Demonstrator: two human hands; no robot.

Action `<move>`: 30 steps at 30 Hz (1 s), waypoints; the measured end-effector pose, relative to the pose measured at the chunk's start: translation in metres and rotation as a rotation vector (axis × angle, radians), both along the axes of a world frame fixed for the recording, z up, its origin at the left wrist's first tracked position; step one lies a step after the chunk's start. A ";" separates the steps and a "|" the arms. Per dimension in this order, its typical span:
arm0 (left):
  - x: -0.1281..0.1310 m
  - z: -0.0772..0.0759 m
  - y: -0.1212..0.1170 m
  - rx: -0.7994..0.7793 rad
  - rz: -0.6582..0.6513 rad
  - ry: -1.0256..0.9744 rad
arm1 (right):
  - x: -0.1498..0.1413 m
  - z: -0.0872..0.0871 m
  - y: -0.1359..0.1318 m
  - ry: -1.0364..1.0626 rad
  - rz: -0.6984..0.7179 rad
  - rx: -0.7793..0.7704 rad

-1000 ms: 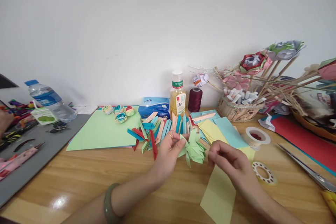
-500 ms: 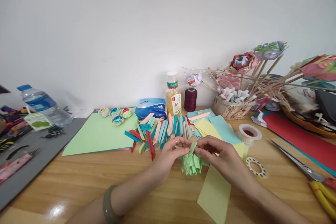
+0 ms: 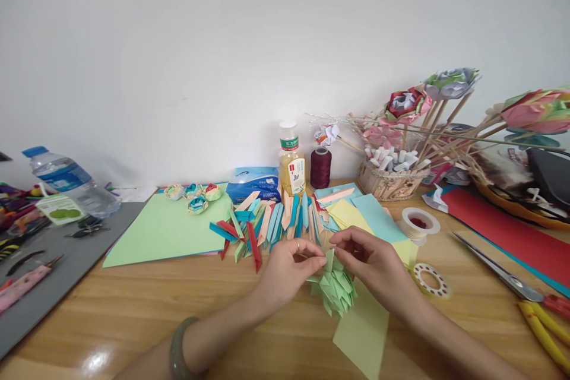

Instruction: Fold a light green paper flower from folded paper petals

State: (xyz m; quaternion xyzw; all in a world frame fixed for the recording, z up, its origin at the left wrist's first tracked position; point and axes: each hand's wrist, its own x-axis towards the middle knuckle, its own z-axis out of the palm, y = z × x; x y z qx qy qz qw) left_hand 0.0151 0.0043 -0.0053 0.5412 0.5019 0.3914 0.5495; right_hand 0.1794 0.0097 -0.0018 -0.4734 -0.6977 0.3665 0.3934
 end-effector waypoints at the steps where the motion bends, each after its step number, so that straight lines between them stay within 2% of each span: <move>1: 0.000 0.001 -0.001 0.011 -0.009 0.016 | 0.000 -0.001 0.000 -0.007 -0.014 0.028; 6: 0.001 0.005 -0.006 0.083 -0.035 0.106 | -0.002 0.000 -0.003 -0.068 -0.016 0.190; 14: 0.000 0.005 -0.010 0.151 0.116 0.023 | -0.003 0.008 -0.011 -0.071 0.074 0.413; 17: 0.000 0.004 -0.011 0.249 0.180 0.056 | -0.003 0.005 -0.013 -0.094 0.056 0.508; 22: -0.001 0.002 -0.011 0.440 0.199 0.071 | -0.004 -0.002 -0.014 -0.134 0.006 0.544; 30: -0.003 0.003 -0.011 0.580 0.180 0.092 | -0.004 -0.001 -0.015 -0.117 -0.015 0.575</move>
